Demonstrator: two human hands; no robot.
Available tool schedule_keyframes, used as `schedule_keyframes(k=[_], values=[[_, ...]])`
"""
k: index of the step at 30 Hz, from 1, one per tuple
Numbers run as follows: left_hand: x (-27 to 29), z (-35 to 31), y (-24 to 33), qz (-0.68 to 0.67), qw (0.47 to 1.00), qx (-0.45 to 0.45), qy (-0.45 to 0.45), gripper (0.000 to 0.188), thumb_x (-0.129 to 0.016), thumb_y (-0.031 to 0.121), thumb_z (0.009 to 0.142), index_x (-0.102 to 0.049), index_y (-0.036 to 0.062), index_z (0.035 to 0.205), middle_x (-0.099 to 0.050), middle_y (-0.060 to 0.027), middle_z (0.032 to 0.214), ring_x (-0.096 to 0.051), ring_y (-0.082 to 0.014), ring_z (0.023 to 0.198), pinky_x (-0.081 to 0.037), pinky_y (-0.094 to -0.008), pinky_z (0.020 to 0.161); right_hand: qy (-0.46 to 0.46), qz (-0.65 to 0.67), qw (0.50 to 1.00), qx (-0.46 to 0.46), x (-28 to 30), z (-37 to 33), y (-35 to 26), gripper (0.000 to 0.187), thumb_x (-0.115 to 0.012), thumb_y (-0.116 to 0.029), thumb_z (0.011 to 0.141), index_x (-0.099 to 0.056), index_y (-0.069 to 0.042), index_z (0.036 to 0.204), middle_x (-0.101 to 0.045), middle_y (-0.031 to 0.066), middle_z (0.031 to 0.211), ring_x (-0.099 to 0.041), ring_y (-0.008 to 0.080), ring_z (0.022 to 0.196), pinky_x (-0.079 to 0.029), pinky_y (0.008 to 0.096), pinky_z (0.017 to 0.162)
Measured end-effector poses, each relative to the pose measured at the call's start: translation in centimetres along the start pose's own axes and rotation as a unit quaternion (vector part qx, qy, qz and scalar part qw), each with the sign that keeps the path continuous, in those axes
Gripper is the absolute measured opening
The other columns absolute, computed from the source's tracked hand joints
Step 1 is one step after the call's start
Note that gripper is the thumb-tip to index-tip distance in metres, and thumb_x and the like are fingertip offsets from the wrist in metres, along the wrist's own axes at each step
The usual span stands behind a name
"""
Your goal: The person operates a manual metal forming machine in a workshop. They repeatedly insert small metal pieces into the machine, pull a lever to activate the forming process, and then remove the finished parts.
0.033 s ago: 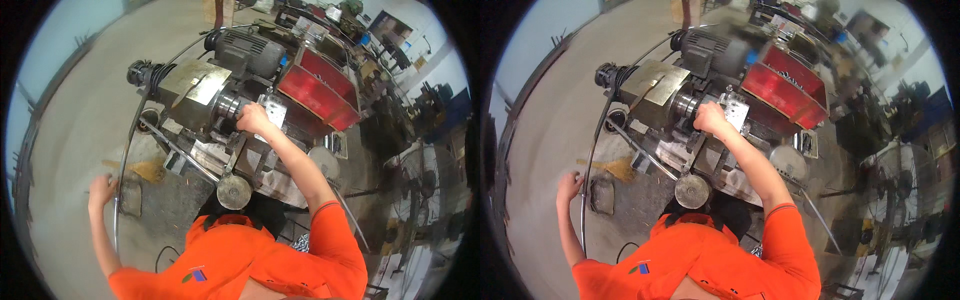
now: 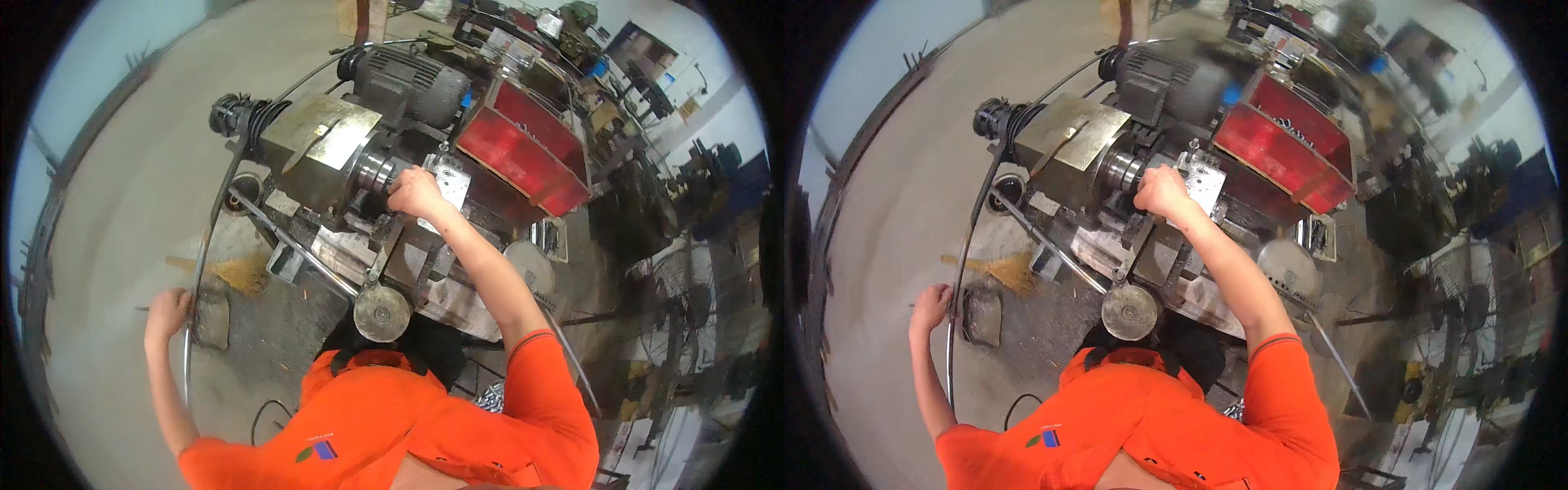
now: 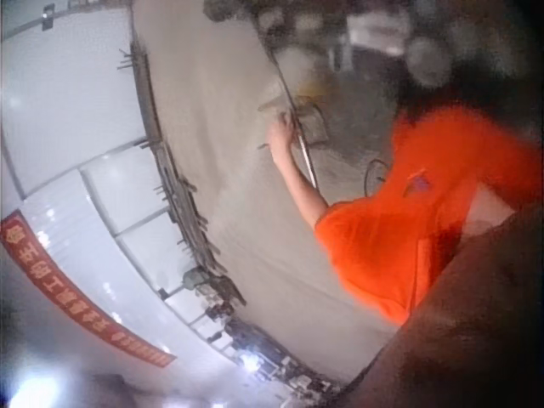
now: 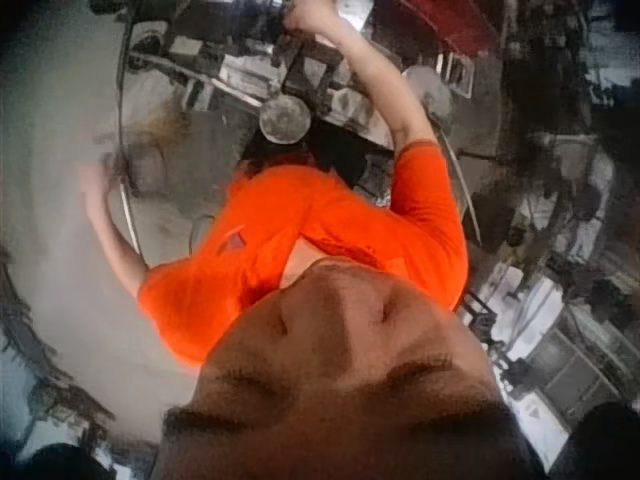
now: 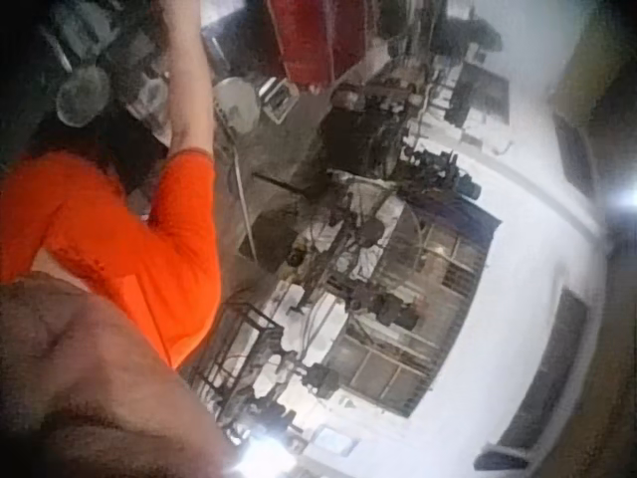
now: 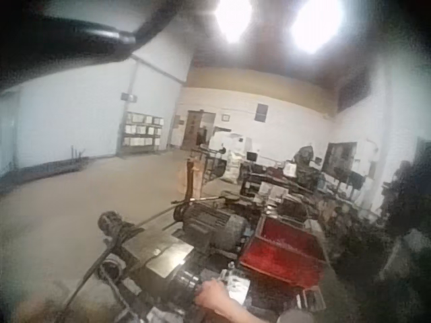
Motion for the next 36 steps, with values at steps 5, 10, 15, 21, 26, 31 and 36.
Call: schedule_keyframes(k=[5, 10, 15, 21, 26, 31, 36], values=[[-3.6, -2.3, 0.5, -0.188, 0.977, 0.071, 0.066, 0.029, -0.065, 0.026, 0.079, -0.06, -0.0029, 0.085, -0.06, -0.0179, 0.066, -0.059, -0.0354, 0.063, -0.046, -0.0428, 0.062, -0.009, 0.062, 0.998, 0.032, -0.3, 0.7, -0.3, 0.033, -0.061, -0.019, 0.054, -0.072, -0.008, 0.083, -0.066, 0.0167, 0.084, -0.063, 0.0328, 0.082, -0.05, 0.0373, 0.076], [-4.1, 0.4, -1.3, -0.075, 0.99, 0.068, 0.097, 0.028, -0.066, 0.025, 0.076, -0.061, -0.0017, 0.084, -0.061, -0.0216, 0.072, -0.06, -0.0388, 0.07, -0.047, -0.0446, 0.065, -0.049, 0.044, 0.997, 0.036, 0.1, 1.9, -1.4, 0.022, -0.06, -0.017, 0.054, -0.07, -0.006, 0.069, -0.063, 0.0197, 0.071, -0.063, 0.0367, 0.071, -0.052, 0.0382, 0.07], [-4.3, 2.7, -5.6, 0.047, 0.991, 0.079, 0.099, 0.019, -0.061, 0.019, 0.075, -0.061, 0.0016, 0.082, -0.061, -0.0204, 0.073, -0.06, -0.0386, 0.073, -0.048, -0.0475, 0.068, -0.019, 0.107, 0.992, 0.063, 0.5, 1.4, -2.1, 0.023, -0.059, -0.02, 0.053, -0.069, -0.004, 0.066, -0.061, 0.0209, 0.067, -0.062, 0.0363, 0.067, -0.051, 0.0384, 0.066], [0.6, 12.0, -16.3, 0.262, 0.944, -0.013, 0.202, 0.02, -0.059, 0.01, 0.07, -0.055, 0.0038, 0.088, -0.06, -0.0161, 0.068, -0.06, -0.0327, 0.064, -0.047, -0.044, 0.058, 0.0, 0.068, 0.997, 0.03, 1.2, 1.4, -1.8, 0.019, -0.056, -0.013, 0.056, -0.067, -0.001, 0.065, -0.057, 0.0238, 0.064, -0.06, 0.0388, 0.065, -0.05, 0.039, 0.064], [1.1, 13.8, -16.3, 0.267, 0.945, 0.015, 0.189, 0.017, -0.057, 0.009, 0.074, -0.052, 0.0034, 0.089, -0.062, -0.0153, 0.073, -0.062, -0.0325, 0.069, -0.049, -0.0432, 0.062, -0.007, 0.044, 0.999, 0.012, 0.9, 1.4, -1.4, 0.019, -0.056, -0.017, 0.056, -0.068, -0.003, 0.063, -0.059, 0.022, 0.065, -0.061, 0.0379, 0.065, -0.051, 0.0387, 0.064], [1.1, 15.1, -14.1, 0.121, 0.976, 0.089, 0.159, 0.031, -0.059, 0.014, 0.078, -0.057, 0.0019, 0.106, -0.064, -0.0161, 0.078, -0.063, -0.0335, 0.075, -0.051, -0.0429, 0.068, 0.044, 0.028, 0.996, 0.072, -0.2, 1.3, -1.1, 0.022, -0.056, -0.019, 0.053, -0.07, -0.009, 0.067, -0.064, 0.0169, 0.069, -0.062, 0.0349, 0.07, -0.051, 0.0384, 0.067], [-4.8, 12.3, -1.4, -0.327, 0.869, -0.07, 0.364, 0.027, -0.054, 0.02, 0.086, -0.061, 0.0025, 0.105, -0.065, -0.0186, 0.091, -0.062, -0.0296, 0.082, -0.048, -0.0403, 0.075, 0.175, 0.074, 0.975, 0.115, 4.9, -5.1, -1.6, 0.03, -0.061, -0.019, 0.054, -0.068, -0.008, 0.082, -0.062, 0.0105, 0.097, -0.053, 0.0311, 0.092, -0.043, 0.0395, 0.083]])
Point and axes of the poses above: each hand's wrist, its own z-axis towards the middle knuckle, its own x-axis out of the back of the hand, y = z × x, the point moved 8 cm from there along z, towards the middle knuckle
